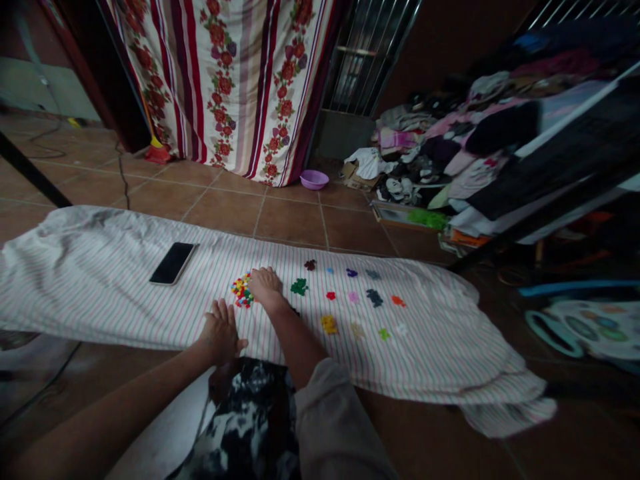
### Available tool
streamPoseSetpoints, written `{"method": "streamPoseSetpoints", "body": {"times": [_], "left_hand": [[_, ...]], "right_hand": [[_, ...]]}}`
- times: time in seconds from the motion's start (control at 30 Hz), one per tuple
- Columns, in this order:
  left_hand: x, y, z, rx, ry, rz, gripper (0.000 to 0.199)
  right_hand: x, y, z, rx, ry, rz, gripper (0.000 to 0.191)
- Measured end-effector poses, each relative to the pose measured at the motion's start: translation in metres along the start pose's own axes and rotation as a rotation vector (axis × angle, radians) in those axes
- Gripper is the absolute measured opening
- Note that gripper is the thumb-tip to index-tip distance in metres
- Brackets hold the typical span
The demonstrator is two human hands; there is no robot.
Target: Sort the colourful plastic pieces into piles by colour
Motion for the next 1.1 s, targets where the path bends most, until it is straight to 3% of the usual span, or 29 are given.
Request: {"method": "streamPoseSetpoints", "body": {"times": [0.17,0.47,0.83,1.1], "left_hand": [[0.007,-0.005,-0.001,0.004,0.075,-0.016,0.088],[-0.004,0.001,0.001,-0.002,0.014,0.030,0.088],[0.002,-0.002,0.002,0.006,0.037,0.004,0.089],[-0.004,0.003,0.002,-0.001,0.013,0.029,0.088]], "right_hand": [[-0.003,-0.002,0.004,-0.003,0.000,0.021,0.025],[0.004,0.005,-0.008,0.034,-0.177,-0.121,0.021],[0.016,0.011,-0.023,0.120,-0.659,-0.214,0.019],[0.029,0.015,-0.027,0.139,-1.242,-0.248,0.018]]}}
Point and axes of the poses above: each hand's wrist, its own y-axis away from the middle knuckle, its own x-axis out of the palm, z = x × y, the point moved 1 cm from there along -y, towards the middle knuckle, and after that the axes turned 4 degrees about -x, right-handed, at the moved point
